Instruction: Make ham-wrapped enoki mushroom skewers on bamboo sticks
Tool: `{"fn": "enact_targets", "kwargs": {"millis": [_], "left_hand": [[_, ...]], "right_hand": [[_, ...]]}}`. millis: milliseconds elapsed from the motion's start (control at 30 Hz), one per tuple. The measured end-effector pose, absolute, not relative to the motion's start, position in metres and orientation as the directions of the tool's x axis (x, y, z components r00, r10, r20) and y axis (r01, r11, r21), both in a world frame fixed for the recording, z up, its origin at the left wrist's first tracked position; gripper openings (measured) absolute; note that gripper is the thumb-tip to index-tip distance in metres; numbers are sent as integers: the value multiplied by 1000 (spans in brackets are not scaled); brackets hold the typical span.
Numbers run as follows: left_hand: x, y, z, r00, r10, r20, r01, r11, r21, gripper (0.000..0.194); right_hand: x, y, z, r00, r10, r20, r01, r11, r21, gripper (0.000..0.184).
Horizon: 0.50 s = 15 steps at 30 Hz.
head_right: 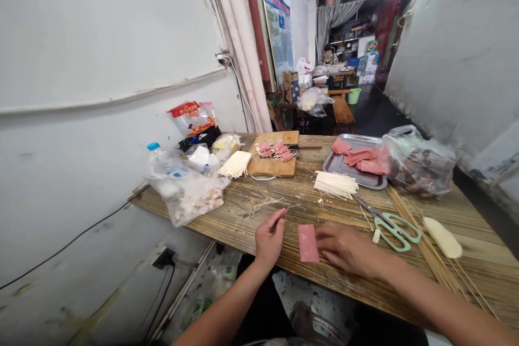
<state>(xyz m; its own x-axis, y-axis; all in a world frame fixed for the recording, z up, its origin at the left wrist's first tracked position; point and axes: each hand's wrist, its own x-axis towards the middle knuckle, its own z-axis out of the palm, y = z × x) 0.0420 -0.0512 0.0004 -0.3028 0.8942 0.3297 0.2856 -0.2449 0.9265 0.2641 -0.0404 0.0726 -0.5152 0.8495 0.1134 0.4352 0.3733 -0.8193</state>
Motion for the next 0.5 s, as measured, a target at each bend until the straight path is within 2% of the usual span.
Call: {"fn": "enact_targets", "kwargs": {"millis": [67,100,200,300,400,500], "left_hand": [[43,-51,2,-284,899,333,311,-242,919,27],[43,-50,2,-283,901,328,313,-236,920,27],[42,-47,1,-289,906,308,306,-218,927,28],[40,-46,-2,-293,908,300,303,-209,930,27],[40,-46,-3,-293,907,301,308,-209,928,27],[40,-46,-4,-288,906,311,324,-214,922,28]], "right_hand": [[276,-20,70,-655,735,176,509,601,-616,16],[280,-5,70,-611,761,216,594,622,-511,22],[278,41,70,-431,854,290,837,499,-225,30],[263,73,73,-398,886,236,914,406,16,30],[248,86,76,-402,906,133,912,383,146,29],[243,91,78,-415,906,77,902,399,168,31]]}}
